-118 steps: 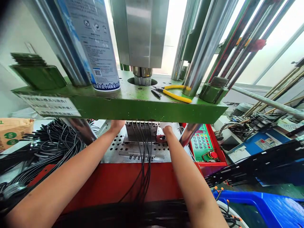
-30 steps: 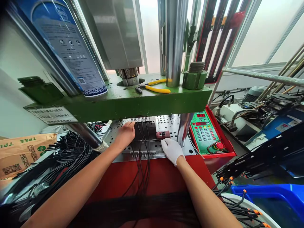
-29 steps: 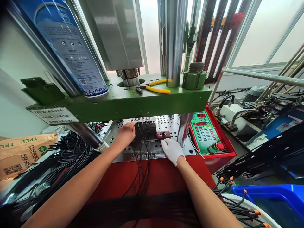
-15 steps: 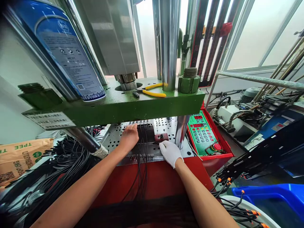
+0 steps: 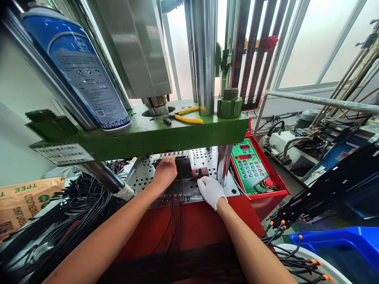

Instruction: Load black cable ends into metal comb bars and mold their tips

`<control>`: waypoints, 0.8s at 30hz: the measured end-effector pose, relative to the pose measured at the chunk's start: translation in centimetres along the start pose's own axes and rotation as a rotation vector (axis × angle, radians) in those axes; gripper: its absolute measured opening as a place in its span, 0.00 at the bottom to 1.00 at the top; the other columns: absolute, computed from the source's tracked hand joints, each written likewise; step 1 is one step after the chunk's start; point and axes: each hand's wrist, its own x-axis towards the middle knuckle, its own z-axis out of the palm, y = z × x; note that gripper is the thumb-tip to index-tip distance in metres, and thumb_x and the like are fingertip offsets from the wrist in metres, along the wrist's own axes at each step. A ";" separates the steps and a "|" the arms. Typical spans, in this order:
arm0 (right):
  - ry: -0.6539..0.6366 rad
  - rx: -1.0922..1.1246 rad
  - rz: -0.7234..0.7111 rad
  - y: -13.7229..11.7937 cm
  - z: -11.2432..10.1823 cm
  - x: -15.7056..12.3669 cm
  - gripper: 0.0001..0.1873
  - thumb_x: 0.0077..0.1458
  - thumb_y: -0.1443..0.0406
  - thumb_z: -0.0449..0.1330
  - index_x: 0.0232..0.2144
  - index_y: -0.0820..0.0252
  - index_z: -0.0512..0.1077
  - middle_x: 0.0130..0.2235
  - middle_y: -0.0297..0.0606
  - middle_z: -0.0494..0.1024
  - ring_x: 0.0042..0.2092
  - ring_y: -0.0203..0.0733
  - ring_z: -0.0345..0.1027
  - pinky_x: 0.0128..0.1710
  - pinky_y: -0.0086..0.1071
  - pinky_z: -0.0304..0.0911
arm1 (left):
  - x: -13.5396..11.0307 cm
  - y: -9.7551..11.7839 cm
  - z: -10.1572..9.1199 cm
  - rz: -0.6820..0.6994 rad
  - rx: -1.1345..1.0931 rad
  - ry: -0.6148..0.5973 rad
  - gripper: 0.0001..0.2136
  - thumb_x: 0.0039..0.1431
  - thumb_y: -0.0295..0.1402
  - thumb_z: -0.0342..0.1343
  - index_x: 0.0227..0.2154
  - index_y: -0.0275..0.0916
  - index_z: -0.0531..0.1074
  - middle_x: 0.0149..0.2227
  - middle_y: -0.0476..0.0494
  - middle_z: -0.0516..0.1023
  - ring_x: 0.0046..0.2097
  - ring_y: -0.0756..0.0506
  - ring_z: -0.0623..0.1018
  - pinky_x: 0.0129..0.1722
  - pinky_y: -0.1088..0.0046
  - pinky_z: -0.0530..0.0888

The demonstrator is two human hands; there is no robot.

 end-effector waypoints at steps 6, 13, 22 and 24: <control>-0.011 0.013 0.004 0.2 0.1 0.1 0.18 0.61 0.58 0.45 0.27 0.58 0.70 0.31 0.36 0.74 0.34 0.38 0.64 0.33 0.29 0.51 | 1.0 -0.6 0.0 -0.029 -0.001 -0.001 0.12 0.60 0.25 0.45 0.39 0.33 0.74 0.40 0.34 0.75 0.46 0.39 0.73 0.45 0.66 0.72; 0.001 0.031 -0.001 0.0 0.0 0.1 0.18 0.61 0.59 0.46 0.24 0.59 0.67 0.28 0.34 0.73 0.32 0.36 0.63 0.31 0.28 0.50 | 0.8 1.1 -0.3 0.008 0.030 0.045 0.13 0.64 0.30 0.43 0.38 0.32 0.73 0.39 0.36 0.75 0.48 0.38 0.72 0.47 0.64 0.70; -0.006 0.040 0.012 0.1 -0.1 0.1 0.17 0.61 0.58 0.46 0.25 0.58 0.68 0.30 0.35 0.74 0.32 0.37 0.63 0.31 0.29 0.49 | 1.9 0.7 0.7 0.032 0.038 -0.024 0.11 0.60 0.22 0.45 0.35 0.30 0.73 0.36 0.36 0.75 0.43 0.41 0.74 0.42 0.67 0.72; -0.007 0.040 0.011 0.1 -0.1 0.1 0.17 0.61 0.58 0.47 0.26 0.58 0.68 0.31 0.35 0.74 0.33 0.37 0.63 0.32 0.29 0.50 | 2.2 0.5 0.5 0.042 0.039 -0.041 0.10 0.60 0.23 0.45 0.35 0.31 0.73 0.36 0.37 0.75 0.43 0.42 0.74 0.43 0.66 0.72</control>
